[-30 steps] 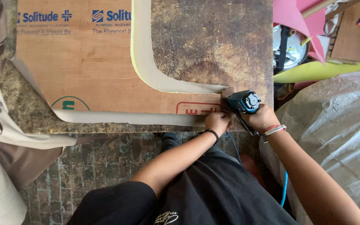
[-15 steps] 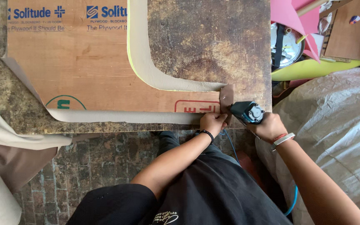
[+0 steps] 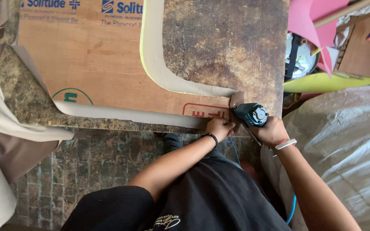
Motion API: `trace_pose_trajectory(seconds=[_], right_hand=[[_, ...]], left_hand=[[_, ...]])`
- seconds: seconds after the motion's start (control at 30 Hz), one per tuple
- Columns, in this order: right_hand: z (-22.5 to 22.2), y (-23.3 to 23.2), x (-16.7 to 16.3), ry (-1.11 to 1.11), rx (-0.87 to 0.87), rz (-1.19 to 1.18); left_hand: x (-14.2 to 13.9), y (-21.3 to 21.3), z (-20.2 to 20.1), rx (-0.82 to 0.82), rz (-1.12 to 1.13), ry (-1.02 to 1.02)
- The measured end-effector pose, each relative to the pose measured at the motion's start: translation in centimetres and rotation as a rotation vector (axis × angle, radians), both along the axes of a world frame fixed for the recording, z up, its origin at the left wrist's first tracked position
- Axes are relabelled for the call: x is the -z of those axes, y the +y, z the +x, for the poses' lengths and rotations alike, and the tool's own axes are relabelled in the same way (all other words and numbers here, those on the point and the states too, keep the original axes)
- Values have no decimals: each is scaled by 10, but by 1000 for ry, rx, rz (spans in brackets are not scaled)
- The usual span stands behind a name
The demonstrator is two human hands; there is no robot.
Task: The person carries a fabric-covered foam panel to a workbench, stretches brown fabric over the plywood back, and uses a pneumatic nail gun to staple the fabric edge to the board. They trim excess fabric with scissors and continue stapling around the panel, lifting it to staple the remaining side.
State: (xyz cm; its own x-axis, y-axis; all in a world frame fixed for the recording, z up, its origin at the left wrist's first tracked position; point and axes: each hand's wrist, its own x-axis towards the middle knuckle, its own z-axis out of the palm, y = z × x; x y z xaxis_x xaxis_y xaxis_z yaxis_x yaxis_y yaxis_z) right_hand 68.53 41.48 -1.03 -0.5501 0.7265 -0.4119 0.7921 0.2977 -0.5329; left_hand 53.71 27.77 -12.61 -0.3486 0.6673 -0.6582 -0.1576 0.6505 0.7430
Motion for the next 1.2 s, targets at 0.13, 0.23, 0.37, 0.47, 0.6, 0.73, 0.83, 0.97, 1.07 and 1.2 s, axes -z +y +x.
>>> trace_pose_trajectory(seconds=[0.13,0.23,0.37,0.47,0.6,0.73,0.83,0.97,1.07,1.2], right_hand=[[-8,1,-9,-19,148,-26],[-40,-4,-13,-84,110,-35],[-119,-29,-19,79,98,-200],[-185,-55,-28,186,-34,-198],[-270,-94,-42,179,-103,-298],[-353,-139,-55,2,-107,-219],[-403,-172,-65,8,-17,-288],[-444,-202,-82,36,51,-300],[-454,-210,-92,-1,142,-299],[-454,-202,-91,-58,158,-249]], left_hand=[[5,-28,-55,105,87,-324],[-1,-84,-125,-132,128,-386],[-27,-182,-235,-462,40,-34],[-47,-242,-318,-701,155,99],[-71,-287,-430,-737,17,630],[-97,-300,-548,-708,-127,1124],[-107,-297,-624,-732,-217,754],[-91,-287,-678,-785,-112,551],[-71,-288,-677,-814,-105,308],[-43,-299,-596,-700,-36,268]])
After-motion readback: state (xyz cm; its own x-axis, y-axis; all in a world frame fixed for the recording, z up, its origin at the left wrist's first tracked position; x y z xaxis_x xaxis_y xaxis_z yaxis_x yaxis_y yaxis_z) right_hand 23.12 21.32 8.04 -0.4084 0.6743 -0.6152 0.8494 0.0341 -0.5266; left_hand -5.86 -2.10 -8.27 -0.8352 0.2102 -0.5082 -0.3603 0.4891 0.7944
